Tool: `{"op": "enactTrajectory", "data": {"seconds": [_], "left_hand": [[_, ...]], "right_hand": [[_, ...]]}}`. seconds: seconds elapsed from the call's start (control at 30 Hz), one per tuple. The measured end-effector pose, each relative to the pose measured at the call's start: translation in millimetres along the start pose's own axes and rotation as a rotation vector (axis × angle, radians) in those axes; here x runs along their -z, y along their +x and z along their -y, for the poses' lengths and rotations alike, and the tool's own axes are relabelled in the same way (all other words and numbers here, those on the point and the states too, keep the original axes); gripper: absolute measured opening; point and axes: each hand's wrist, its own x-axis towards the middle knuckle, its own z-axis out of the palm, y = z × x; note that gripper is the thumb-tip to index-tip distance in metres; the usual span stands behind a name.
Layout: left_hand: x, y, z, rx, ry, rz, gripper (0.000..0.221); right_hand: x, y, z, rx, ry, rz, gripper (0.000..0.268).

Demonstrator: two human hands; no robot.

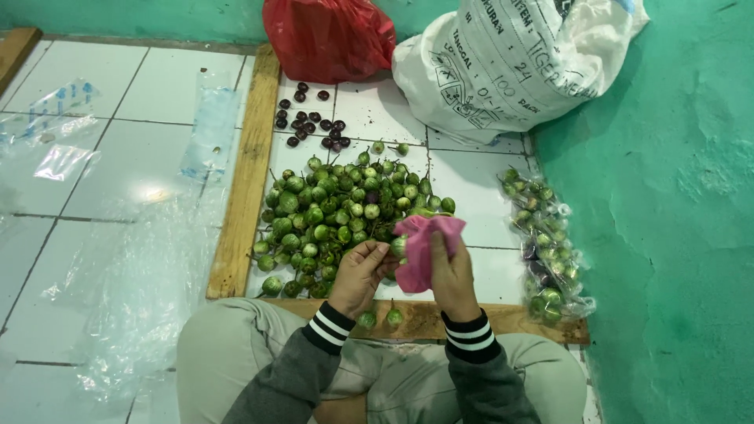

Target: Trimming stems of small green fruits and wiping them with a cloth before packaging them into plastic bags

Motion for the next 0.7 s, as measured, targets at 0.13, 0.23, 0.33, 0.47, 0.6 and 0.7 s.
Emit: {"op": "enactTrajectory", "data": {"seconds": [0.13,0.23,0.33,0.47,0.6,0.7], "left_hand": [[9.2,1.2,15.9,-0.079,0.177,-0.016,0.010],[12.5,1.8,14.2,-0.122,0.321,0.030,0.015],[1.4,-5.0,7.0,-0.139,0.347,0.055,0.014],[-25.8,-24.1,-15.4,-0.148,0.306,0.043,0.013],[-31.0,-25.4,-15.6,-0.110,0.114,-0.009,0.014],[-20.1,-15.5,-6.3,-0.128,0.136,-0.016,0.017]], "right_hand": [[-6.7,-7.5,-38.0,-0.152,-0.165,0.147,0.050],[-5.0,-6.0,-67.6,-0.005,-0.430,0.079,0.033],[-5.7,-7.3,-62.6,0.055,-0.478,0.025,0.032],[-0.6,-9.8,-58.3,-0.050,-0.258,-0.024,0.033],[7.0,-2.4,-84.3,-0.025,-0.050,-0.132,0.029],[3.2,-1.7,-38.2,-0.060,0.008,0.018,0.035]]}}
